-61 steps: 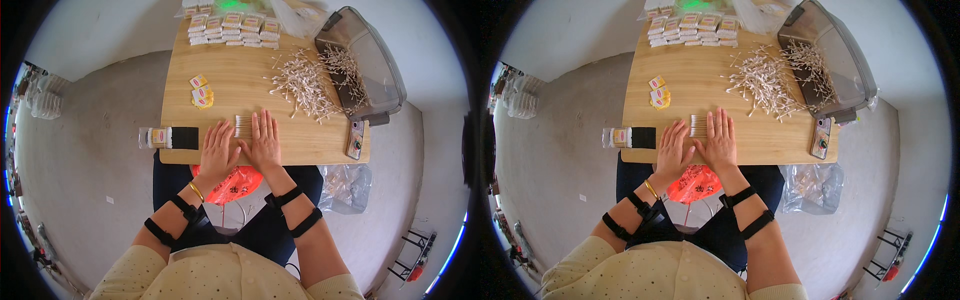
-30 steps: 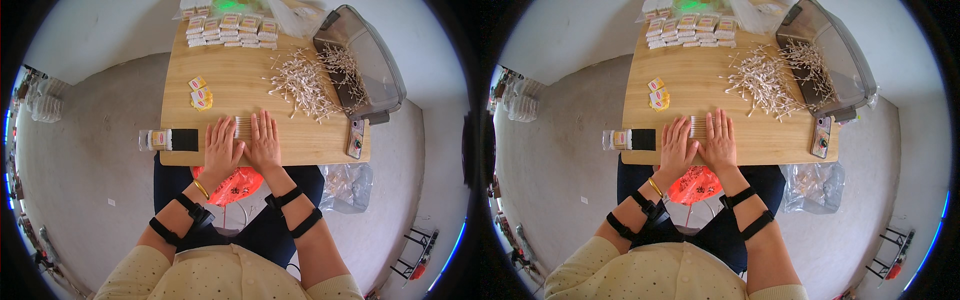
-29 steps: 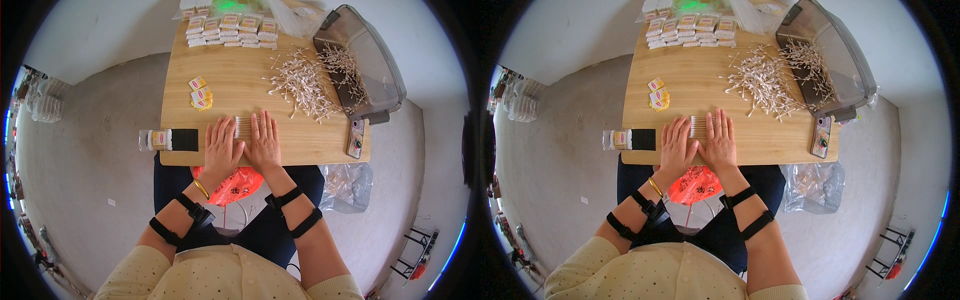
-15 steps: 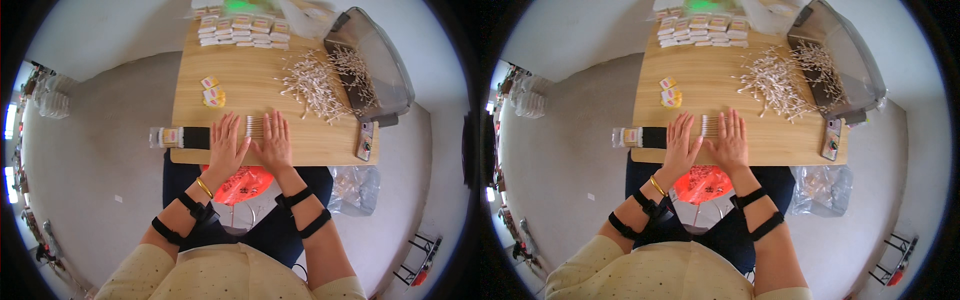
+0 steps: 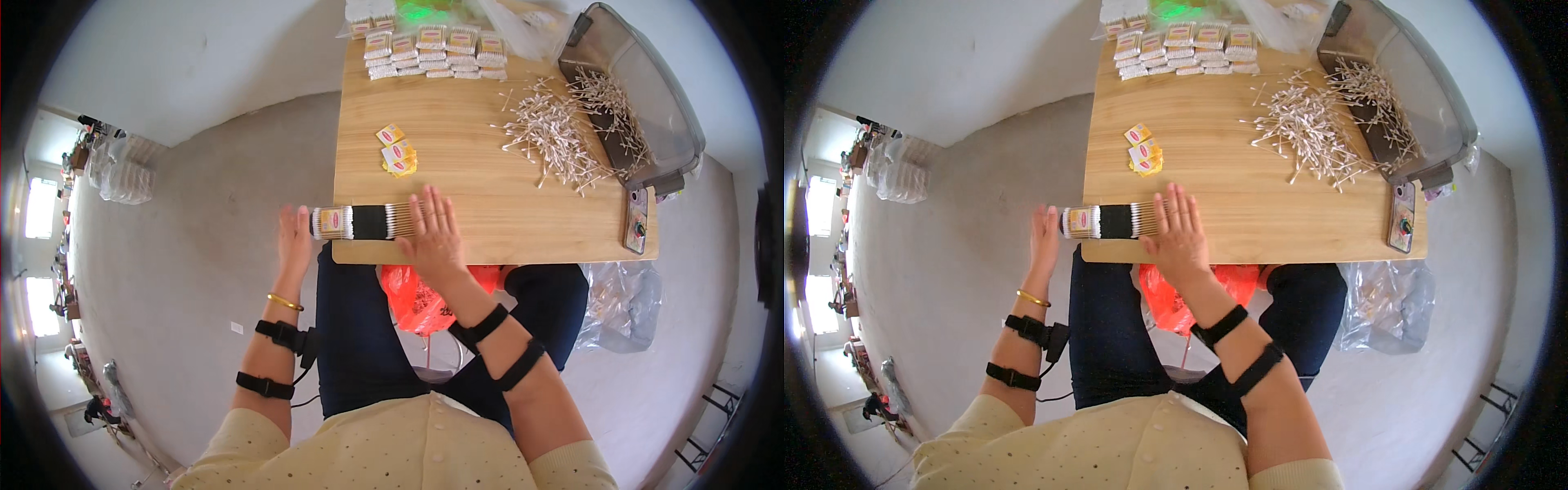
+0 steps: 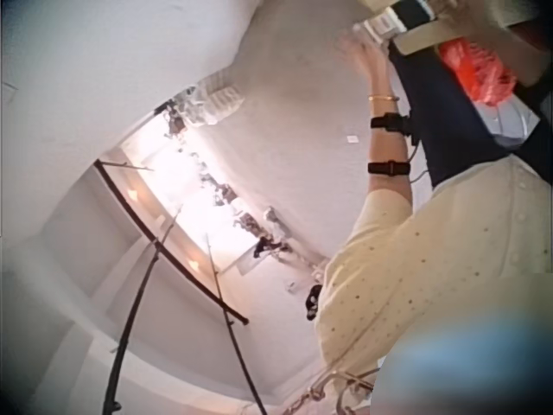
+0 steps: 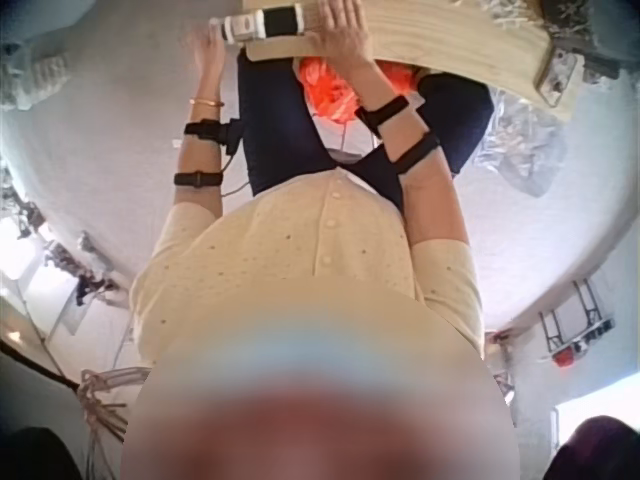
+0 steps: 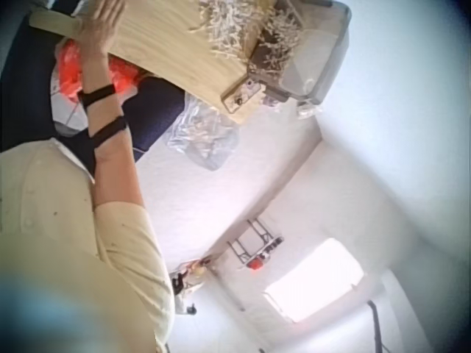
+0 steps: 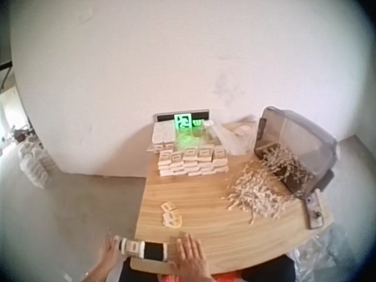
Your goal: Manually arranging cotton swabs into plastic containers and sealing them into bags.
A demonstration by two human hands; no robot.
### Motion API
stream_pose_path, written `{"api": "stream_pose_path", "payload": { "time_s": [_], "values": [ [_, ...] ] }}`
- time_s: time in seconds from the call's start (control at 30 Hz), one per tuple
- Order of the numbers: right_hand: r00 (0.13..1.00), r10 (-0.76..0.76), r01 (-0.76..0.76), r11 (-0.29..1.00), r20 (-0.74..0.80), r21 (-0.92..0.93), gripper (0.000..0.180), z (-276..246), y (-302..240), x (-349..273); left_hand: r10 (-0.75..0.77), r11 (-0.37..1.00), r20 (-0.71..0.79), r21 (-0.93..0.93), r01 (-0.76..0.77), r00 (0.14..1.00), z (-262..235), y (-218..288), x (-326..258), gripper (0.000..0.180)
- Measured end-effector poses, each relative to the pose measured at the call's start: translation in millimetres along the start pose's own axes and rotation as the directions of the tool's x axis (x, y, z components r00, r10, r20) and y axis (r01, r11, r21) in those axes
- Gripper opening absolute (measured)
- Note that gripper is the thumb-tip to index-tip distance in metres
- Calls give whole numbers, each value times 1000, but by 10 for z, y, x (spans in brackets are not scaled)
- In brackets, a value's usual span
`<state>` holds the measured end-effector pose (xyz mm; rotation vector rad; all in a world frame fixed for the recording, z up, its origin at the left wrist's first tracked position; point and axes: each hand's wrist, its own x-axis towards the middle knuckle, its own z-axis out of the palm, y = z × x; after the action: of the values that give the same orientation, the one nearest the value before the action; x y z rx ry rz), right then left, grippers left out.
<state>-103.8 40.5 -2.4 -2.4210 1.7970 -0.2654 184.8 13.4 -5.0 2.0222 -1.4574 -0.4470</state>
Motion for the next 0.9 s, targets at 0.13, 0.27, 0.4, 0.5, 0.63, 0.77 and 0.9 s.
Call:
{"api": "stream_pose_path", "payload": {
  "time_s": [0.13, 0.27, 0.4, 0.5, 0.63, 0.77, 0.9],
  "values": [
    [1000, 10, -10, 999, -1, 48, 78, 78, -273, 79, -348, 907, 212, -169, 385, 913, 217, 138, 125, 71],
    [1000, 22, -21, 999, -21, 41, 75, 117, -398, 126, -296, 870, 185, -354, 344, 937, 401, 26, 153, 56],
    [1000, 24, -22, 996, -15, 87, 74, 119, -503, 148, -452, 572, 328, -607, 552, 830, 545, -34, 121, 54],
    [999, 39, -37, 995, -17, 94, 74, 128, -537, 162, -418, 452, 444, -655, 605, 793, 565, -37, 119, 54],
    [999, 41, -40, 994, -7, 102, 72, 105, -612, 192, -378, 417, 480, -675, 609, 791, 557, -146, 152, 49],
    [999, 39, -37, 992, -15, 124, 72, 129, -662, 206, -340, 406, 481, -700, 587, 808, 523, -57, 124, 49],
    [1000, 10, -10, 994, -1, 112, 77, 157, -758, 246, -354, 437, 434, -707, 556, 829, 477, 24, 120, 50]
  ]
}}
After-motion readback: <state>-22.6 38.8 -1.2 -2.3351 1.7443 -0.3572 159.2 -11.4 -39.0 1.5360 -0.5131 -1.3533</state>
